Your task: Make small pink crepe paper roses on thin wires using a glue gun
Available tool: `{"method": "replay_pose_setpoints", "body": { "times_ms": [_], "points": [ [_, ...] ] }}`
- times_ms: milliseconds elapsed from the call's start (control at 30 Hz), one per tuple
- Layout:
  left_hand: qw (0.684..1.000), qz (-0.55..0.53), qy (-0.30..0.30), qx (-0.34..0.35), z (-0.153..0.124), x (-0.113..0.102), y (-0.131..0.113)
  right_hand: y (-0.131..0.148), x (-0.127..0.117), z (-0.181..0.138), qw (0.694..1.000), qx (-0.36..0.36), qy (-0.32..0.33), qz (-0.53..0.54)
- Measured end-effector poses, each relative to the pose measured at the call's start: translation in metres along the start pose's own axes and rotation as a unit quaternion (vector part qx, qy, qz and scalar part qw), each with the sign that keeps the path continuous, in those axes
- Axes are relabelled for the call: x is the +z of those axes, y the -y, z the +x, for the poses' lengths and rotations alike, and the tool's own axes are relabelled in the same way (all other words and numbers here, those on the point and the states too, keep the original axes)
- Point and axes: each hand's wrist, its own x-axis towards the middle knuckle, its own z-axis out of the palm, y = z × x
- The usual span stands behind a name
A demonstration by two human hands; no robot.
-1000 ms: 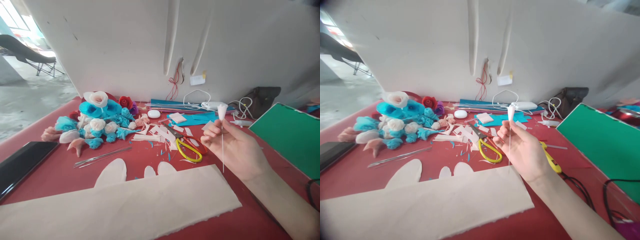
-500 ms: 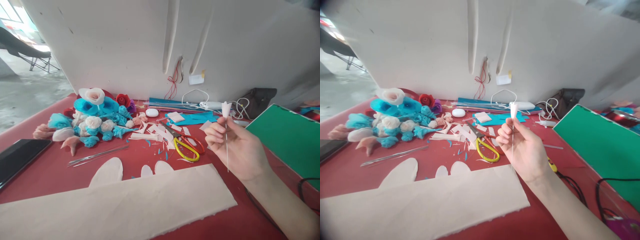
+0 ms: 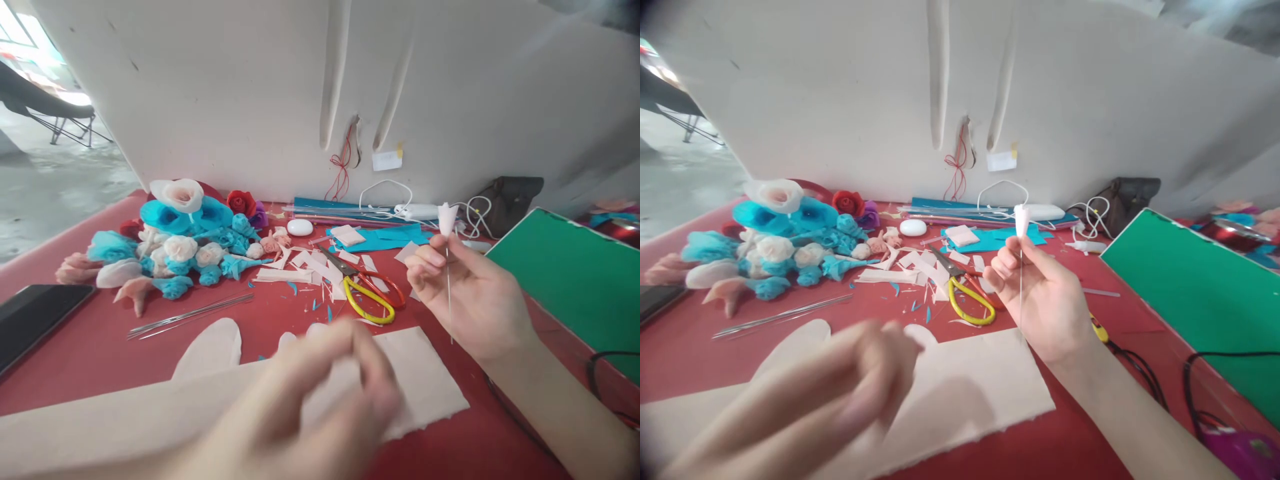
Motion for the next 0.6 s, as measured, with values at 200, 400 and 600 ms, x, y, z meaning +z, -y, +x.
{"method": "replay_pose_setpoints", "body": {
  "times_ms": [200,400,600],
  "points": [
    [0.982,0.186,-0.009,0.032,0.114,-0.001,-0.050,-0.002,0.004,-0.003,0.999,-0.026,0.005,-0.045],
    [0.979,0.200,-0.029,0.021,0.126,0.009,-0.044,-0.007,0.009,-0.004,0.987,-0.039,0.020,-0.152],
    [0.988,0.153,-0.020,0.007,0.127,0.009,-0.046,-0.007,0.009,-0.008,0.963,-0.087,0.026,-0.254]
  ]
}}
